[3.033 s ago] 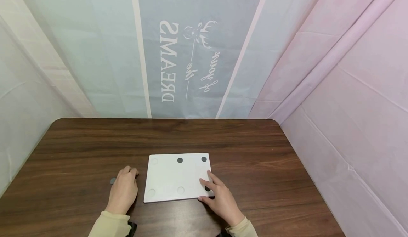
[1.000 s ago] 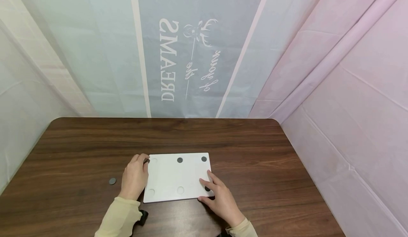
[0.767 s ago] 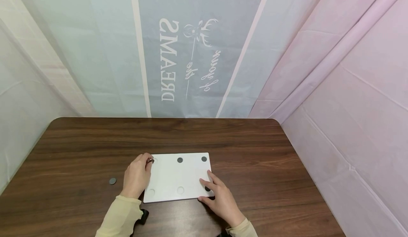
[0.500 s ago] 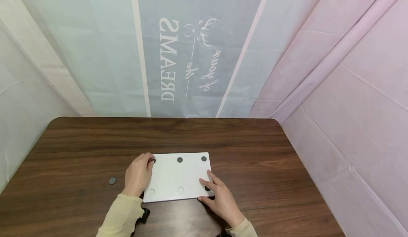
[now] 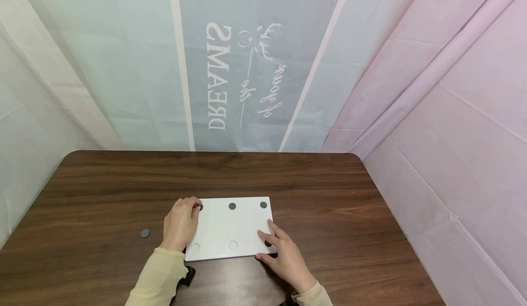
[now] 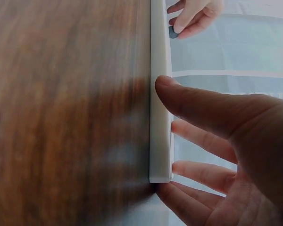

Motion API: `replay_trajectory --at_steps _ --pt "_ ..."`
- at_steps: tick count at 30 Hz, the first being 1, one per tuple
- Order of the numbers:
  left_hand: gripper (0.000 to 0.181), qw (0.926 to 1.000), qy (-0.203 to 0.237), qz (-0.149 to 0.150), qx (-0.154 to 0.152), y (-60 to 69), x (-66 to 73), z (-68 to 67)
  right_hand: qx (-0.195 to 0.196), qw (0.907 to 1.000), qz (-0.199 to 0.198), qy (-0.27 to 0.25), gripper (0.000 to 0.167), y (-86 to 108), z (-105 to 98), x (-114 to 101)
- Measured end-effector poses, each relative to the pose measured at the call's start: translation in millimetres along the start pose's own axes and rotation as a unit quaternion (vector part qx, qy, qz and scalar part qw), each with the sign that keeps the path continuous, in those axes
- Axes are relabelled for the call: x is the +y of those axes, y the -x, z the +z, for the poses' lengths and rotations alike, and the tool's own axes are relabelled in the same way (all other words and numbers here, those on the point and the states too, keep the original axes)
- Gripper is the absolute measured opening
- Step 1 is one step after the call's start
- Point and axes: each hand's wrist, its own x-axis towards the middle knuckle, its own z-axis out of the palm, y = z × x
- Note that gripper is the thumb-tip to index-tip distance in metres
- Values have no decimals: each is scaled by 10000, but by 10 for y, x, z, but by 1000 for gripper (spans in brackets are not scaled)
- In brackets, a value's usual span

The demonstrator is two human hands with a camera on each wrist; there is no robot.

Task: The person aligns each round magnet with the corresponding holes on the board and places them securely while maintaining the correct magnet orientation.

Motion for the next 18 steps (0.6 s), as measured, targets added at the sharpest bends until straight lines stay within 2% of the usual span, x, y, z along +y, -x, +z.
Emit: replay_trajectory --at_steps 10,18 --pt "13 9998 75 -170 52 -16 4 18 -130 9998 149 -43 50 1 -3 -9" --pt "17 9996 46 -250 -106 -9 11 19 -95 9999 128 -15 50 6 2 2"
